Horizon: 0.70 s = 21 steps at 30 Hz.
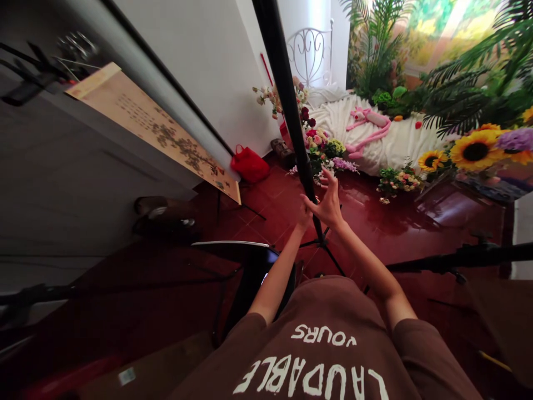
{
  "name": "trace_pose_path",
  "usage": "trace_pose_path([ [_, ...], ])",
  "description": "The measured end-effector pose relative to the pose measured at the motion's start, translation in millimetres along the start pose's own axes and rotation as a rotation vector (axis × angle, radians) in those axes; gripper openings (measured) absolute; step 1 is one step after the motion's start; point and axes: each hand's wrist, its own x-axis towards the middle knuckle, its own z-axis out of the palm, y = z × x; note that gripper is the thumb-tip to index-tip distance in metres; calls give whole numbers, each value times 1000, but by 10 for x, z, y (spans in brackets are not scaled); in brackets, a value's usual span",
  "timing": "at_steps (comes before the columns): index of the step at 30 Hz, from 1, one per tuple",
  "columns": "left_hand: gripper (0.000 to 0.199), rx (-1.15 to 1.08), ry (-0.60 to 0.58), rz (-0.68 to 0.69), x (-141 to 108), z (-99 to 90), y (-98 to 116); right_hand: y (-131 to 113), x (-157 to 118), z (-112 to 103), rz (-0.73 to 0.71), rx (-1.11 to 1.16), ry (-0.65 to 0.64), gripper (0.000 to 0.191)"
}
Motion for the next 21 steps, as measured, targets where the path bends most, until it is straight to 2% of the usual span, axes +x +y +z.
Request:
trace_pose_path([
  [4,51,10,-34,6,-11,-13,58,-162,515,122,-125,36,-46,71],
  [8,54,-1,-55,-18,-31,-18,120,-100,748,254,-166,-29,-45,60],
  [16,55,-7,-48,-14,-43,-17,113,21,748,301,-112,-65,-59,41],
  [21,49,17,-36,-22,-19,-40,75,169,460,398,-21,-53,-46,33],
])
